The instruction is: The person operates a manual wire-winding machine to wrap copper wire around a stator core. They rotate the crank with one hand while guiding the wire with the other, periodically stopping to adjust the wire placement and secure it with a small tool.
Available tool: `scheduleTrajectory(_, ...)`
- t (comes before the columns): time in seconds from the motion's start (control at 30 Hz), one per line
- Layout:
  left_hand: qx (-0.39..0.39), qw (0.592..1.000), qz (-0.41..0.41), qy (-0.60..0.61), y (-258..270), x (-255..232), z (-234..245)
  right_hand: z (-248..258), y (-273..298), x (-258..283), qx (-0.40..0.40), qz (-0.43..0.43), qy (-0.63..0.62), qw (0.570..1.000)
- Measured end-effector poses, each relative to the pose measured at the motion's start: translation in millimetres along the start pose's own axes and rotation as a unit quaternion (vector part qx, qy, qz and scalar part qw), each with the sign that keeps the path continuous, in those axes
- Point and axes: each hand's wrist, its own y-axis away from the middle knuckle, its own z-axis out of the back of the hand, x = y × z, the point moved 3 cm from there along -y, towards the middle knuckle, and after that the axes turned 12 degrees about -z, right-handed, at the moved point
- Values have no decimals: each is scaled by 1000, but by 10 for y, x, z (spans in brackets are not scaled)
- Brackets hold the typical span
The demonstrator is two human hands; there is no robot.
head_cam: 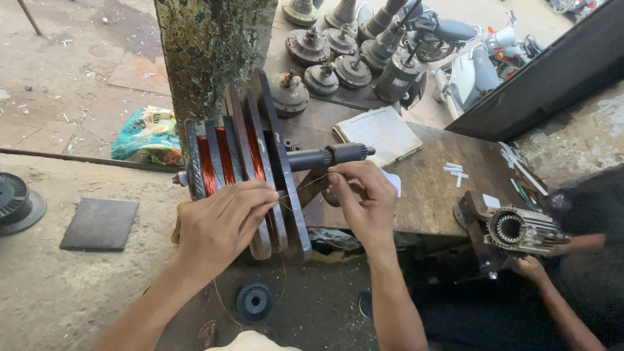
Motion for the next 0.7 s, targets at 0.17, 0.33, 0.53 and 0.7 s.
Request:
scheduleTrajectory(0.17, -6, 1000, -10, -6, 22, 9, -1, 94, 58, -58, -33, 1, -18, 999)
scheduleTrajectory(0.33, 2, 1000, -5, 8, 21, 4, 15, 102, 75, -150, -51, -18, -14, 998)
scheduleTrajectory(0.53, -1, 1000, -8, 12, 27, -7, 9, 103, 71, -271, -62, -34, 21, 997)
scheduleTrajectory(0.7, -1, 1000, -8, 10, 29, -12, 14, 89, 39, -133, -98, -10, 79, 992)
